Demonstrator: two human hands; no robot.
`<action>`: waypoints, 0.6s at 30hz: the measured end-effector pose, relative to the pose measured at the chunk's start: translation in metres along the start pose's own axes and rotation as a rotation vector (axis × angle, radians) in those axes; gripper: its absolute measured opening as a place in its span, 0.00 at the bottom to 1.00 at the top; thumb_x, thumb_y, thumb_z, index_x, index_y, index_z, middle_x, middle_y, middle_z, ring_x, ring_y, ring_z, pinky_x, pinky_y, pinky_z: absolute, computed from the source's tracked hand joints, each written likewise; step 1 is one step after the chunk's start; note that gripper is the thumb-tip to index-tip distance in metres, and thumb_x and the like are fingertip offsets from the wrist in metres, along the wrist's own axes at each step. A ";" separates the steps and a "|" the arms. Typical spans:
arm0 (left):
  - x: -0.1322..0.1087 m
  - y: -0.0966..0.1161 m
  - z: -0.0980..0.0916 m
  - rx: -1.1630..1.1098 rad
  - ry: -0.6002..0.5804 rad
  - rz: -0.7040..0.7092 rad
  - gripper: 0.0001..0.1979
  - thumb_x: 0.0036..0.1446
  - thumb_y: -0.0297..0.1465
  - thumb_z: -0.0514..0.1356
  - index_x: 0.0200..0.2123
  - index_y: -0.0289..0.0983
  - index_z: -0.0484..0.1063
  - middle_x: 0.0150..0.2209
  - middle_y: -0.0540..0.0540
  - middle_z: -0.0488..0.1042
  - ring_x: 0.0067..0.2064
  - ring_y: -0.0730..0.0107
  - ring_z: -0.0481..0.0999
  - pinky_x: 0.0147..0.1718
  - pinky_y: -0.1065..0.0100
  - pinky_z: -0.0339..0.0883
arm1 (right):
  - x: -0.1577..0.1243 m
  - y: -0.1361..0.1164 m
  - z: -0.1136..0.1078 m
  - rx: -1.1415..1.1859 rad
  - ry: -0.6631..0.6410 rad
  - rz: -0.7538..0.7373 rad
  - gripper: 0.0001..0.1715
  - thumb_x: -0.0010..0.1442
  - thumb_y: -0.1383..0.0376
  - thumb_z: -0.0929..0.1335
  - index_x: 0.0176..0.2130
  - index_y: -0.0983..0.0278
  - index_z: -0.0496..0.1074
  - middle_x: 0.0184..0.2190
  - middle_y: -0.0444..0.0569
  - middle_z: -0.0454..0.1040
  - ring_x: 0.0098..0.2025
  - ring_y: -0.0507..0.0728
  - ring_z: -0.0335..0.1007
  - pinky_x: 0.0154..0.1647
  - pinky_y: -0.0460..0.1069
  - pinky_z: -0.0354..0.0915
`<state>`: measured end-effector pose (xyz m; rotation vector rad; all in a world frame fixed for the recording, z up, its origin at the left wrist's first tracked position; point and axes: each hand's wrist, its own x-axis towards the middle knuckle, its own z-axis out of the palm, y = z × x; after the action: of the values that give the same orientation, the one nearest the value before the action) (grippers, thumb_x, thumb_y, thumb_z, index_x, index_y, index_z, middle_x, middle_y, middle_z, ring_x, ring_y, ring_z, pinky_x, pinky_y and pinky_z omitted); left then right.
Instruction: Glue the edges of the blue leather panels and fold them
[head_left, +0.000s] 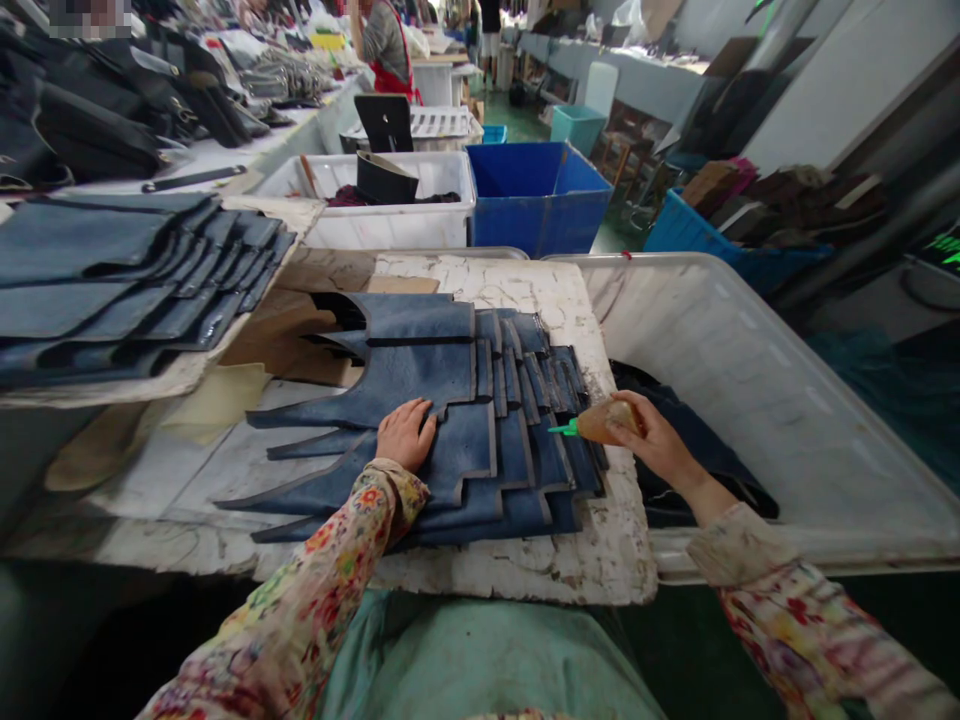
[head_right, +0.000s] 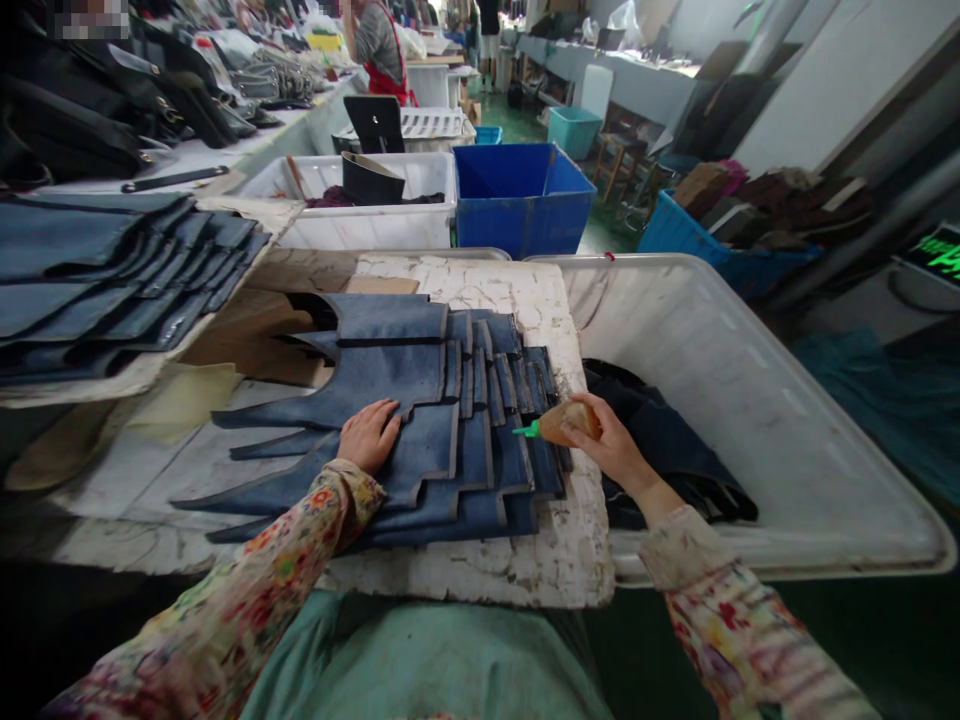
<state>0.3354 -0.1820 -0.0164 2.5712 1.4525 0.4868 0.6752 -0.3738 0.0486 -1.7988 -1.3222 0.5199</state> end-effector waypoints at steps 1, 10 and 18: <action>0.000 0.000 0.000 -0.002 0.000 0.001 0.19 0.60 0.39 0.47 0.51 0.40 0.66 0.53 0.47 0.67 0.54 0.63 0.64 0.53 0.60 0.56 | 0.005 0.000 0.002 -0.011 0.026 -0.010 0.29 0.52 0.52 0.67 0.50 0.59 0.60 0.48 0.50 0.64 0.48 0.61 0.62 0.53 0.57 0.60; 0.000 0.002 -0.002 -0.026 -0.006 -0.014 0.19 0.60 0.38 0.47 0.51 0.40 0.66 0.53 0.47 0.67 0.54 0.63 0.64 0.53 0.60 0.55 | -0.013 -0.010 -0.022 -0.033 -0.230 0.064 0.27 0.53 0.52 0.66 0.50 0.58 0.61 0.46 0.49 0.66 0.47 0.61 0.64 0.49 0.55 0.64; 0.000 0.001 -0.003 -0.020 -0.014 -0.005 0.19 0.60 0.38 0.47 0.51 0.40 0.65 0.53 0.46 0.67 0.55 0.63 0.63 0.53 0.60 0.55 | 0.008 -0.005 -0.005 -0.024 -0.114 0.001 0.28 0.52 0.52 0.67 0.50 0.59 0.60 0.47 0.50 0.65 0.49 0.61 0.63 0.50 0.55 0.63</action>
<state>0.3356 -0.1829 -0.0137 2.5500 1.4420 0.4789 0.6788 -0.3676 0.0570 -1.8120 -1.4098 0.6182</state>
